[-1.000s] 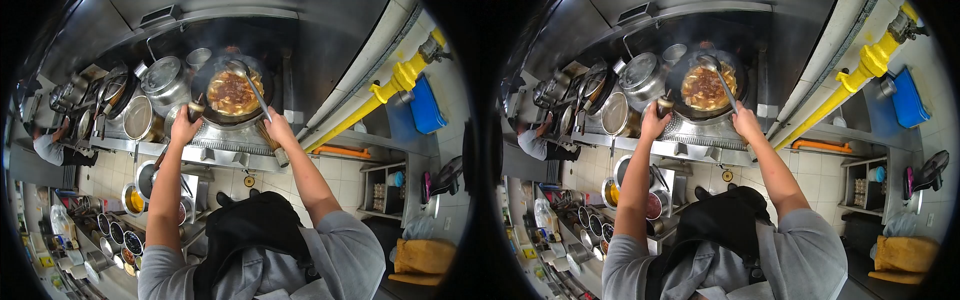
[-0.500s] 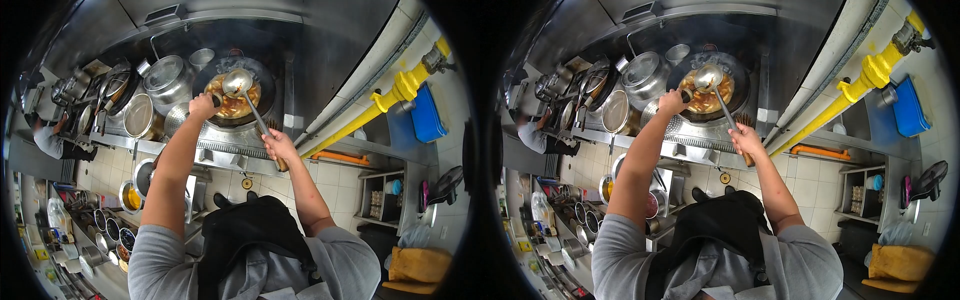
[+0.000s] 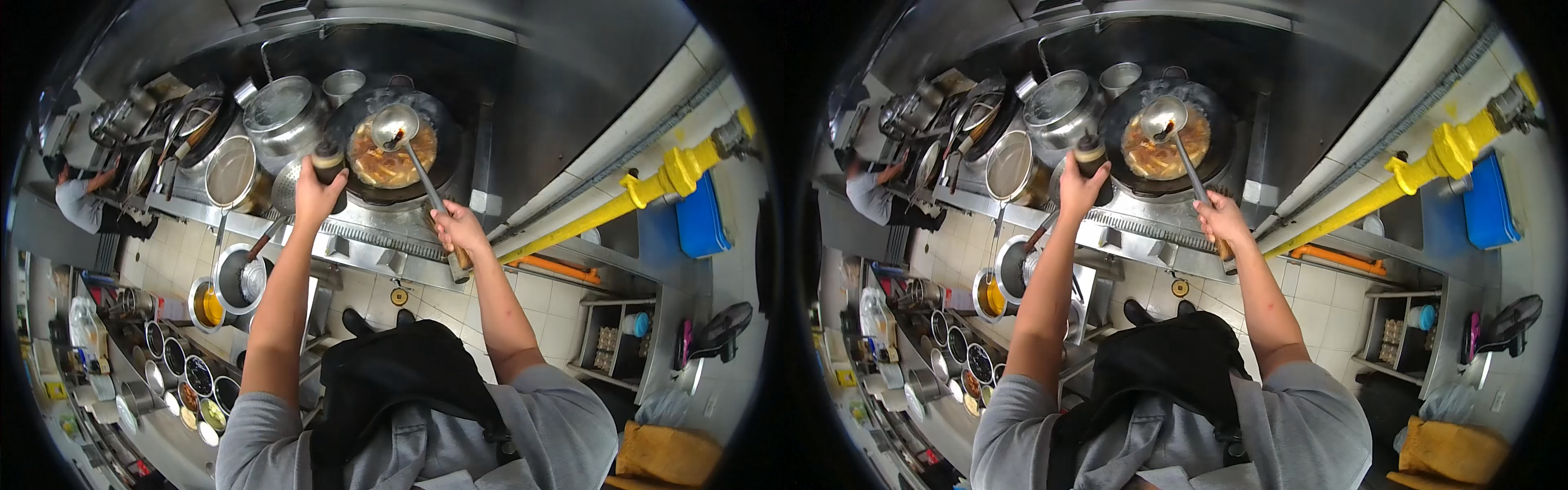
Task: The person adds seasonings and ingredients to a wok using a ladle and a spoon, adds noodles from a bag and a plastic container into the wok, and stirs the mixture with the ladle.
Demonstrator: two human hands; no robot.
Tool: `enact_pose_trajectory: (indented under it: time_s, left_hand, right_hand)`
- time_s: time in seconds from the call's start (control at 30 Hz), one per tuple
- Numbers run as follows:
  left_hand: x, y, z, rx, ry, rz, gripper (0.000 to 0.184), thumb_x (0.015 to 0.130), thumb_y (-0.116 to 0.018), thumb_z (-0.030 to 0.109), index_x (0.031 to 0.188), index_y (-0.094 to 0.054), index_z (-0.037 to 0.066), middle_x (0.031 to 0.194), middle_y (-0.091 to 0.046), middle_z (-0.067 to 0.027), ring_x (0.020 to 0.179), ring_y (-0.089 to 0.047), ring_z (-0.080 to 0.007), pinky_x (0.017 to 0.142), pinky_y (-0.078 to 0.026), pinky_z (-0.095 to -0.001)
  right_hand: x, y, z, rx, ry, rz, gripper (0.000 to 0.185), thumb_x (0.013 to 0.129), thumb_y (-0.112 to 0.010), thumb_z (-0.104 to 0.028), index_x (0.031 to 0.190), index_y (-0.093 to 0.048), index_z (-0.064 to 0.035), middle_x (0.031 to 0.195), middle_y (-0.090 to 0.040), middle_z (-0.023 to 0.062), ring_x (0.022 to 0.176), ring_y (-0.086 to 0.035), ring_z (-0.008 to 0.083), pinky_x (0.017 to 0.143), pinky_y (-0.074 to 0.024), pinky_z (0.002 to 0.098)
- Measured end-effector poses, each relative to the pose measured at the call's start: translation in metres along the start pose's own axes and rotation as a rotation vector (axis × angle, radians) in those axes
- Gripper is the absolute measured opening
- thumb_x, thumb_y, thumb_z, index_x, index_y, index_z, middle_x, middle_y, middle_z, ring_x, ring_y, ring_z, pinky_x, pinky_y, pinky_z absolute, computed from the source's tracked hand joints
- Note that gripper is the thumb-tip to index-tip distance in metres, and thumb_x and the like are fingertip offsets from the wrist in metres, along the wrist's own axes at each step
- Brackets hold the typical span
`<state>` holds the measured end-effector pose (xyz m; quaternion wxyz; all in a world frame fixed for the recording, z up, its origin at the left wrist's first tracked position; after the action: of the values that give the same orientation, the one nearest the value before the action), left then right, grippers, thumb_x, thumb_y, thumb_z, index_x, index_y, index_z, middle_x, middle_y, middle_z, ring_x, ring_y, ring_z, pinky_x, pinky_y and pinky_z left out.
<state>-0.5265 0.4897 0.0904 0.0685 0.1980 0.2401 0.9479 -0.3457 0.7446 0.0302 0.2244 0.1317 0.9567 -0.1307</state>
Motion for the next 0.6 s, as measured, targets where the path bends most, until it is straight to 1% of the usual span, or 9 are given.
enact_pose_trajectory:
  time_s: [0.1,0.17,0.2,0.3,0.37,0.43,0.5,0.57,0.6]
  left_hand:
    - [-0.054,0.038,0.006,-0.147,-0.004,0.129,0.046,0.079,-0.083,0.021,0.111,-0.056,0.001,0.105,-0.071,-0.0164,0.098,-0.068,-0.0264,0.087,-0.052,-0.0372]
    - [-0.096,0.061,-0.007,-0.155,-0.021,0.230,0.049,0.080,-0.083,0.018,0.117,-0.056,0.002,0.100,-0.069,-0.0079,0.091,-0.064,-0.0182,0.086,-0.051,-0.0334]
    - [-0.119,0.071,-0.018,-0.238,0.056,0.245,0.052,0.079,-0.084,0.017,0.119,-0.055,0.002,0.101,-0.069,-0.0075,0.093,-0.063,-0.0170,0.088,-0.049,-0.0320]
    - [-0.183,0.119,-0.014,-0.099,0.145,0.302,0.054,0.076,-0.085,0.015,0.119,-0.055,0.001,0.103,-0.067,-0.0079,0.095,-0.062,-0.0167,0.090,-0.049,-0.0317]
    - [-0.224,0.149,-0.031,-0.136,0.237,0.334,0.056,0.075,-0.085,0.015,0.120,-0.055,0.001,0.106,-0.066,-0.0084,0.096,-0.062,-0.0178,0.091,-0.049,-0.0322]
    - [-0.249,0.181,-0.028,-0.099,0.285,0.412,0.057,0.075,-0.086,0.016,0.120,-0.055,0.001,0.106,-0.066,-0.0085,0.096,-0.062,-0.0181,0.091,-0.049,-0.0325]
    - [-0.275,0.218,-0.030,-0.055,0.326,0.488,0.060,0.074,-0.087,0.019,0.122,-0.055,0.000,0.109,-0.066,-0.0090,0.098,-0.063,-0.0188,0.093,-0.049,-0.0338]
    - [-0.299,0.256,-0.049,0.028,0.331,0.602,0.061,0.073,-0.087,0.021,0.122,-0.056,0.000,0.110,-0.066,-0.0105,0.101,-0.064,-0.0219,0.094,-0.049,-0.0354]
    - [-0.308,0.277,-0.054,0.148,0.343,0.641,0.061,0.073,-0.087,0.022,0.122,-0.057,0.001,0.110,-0.066,-0.0125,0.102,-0.064,-0.0249,0.093,-0.049,-0.0367]
  right_hand:
    - [0.048,0.010,0.022,-0.286,0.102,0.006,0.025,0.099,-0.061,-0.014,0.121,-0.058,-0.0051,0.068,-0.061,0.0075,0.045,-0.056,0.0195,0.041,-0.0454,0.0351]
    - [0.050,-0.002,0.025,-1.120,0.516,0.542,0.038,0.096,-0.060,-0.015,0.132,-0.056,-0.0032,0.082,-0.070,0.0257,0.070,-0.069,0.0424,0.065,-0.0562,0.0486]
    - [0.044,-0.007,0.018,-0.997,0.381,0.498,0.048,0.094,-0.059,-0.017,0.139,-0.053,-0.0035,0.095,-0.066,0.0349,0.096,-0.064,0.0517,0.085,-0.0526,0.0546]
    - [0.033,-0.007,0.019,-1.016,0.563,0.489,0.049,0.092,-0.063,-0.019,0.138,-0.053,-0.0042,0.090,-0.067,0.0338,0.087,-0.068,0.0483,0.078,-0.0558,0.0499]
    - [0.041,0.003,0.027,-0.913,0.603,0.360,0.041,0.093,-0.067,-0.020,0.129,-0.058,-0.0036,0.077,-0.068,0.0238,0.063,-0.069,0.0373,0.060,-0.0569,0.0452]
    - [0.059,0.010,0.031,-0.667,0.186,0.172,0.026,0.095,-0.068,-0.021,0.114,-0.062,-0.0053,0.064,-0.060,0.0086,0.045,-0.056,0.0195,0.042,-0.0488,0.0385]
    - [0.074,-0.003,0.029,-0.508,0.098,0.105,0.010,0.098,-0.063,-0.017,0.105,-0.059,-0.0109,0.060,-0.045,-0.0033,0.041,-0.039,0.0067,0.034,-0.0313,0.0282]
    - [0.144,0.028,0.068,-0.371,0.224,0.090,0.010,0.097,-0.065,-0.018,0.104,-0.065,-0.0107,0.062,-0.051,-0.0012,0.044,-0.043,0.0069,0.037,-0.0308,0.0268]
    - [0.147,0.027,0.057,-0.668,0.214,0.134,0.018,0.095,-0.068,-0.020,0.107,-0.068,-0.0075,0.070,-0.063,0.0086,0.054,-0.060,0.0191,0.047,-0.0446,0.0332]
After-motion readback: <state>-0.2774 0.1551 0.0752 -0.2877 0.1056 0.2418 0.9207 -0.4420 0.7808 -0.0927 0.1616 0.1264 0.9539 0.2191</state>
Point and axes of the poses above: each hand's wrist, its own x-axis towards the middle knuckle, its own y-axis out of the back of the hand, z = x × y, the point moved 2 cm from there along x, towards the middle knuckle
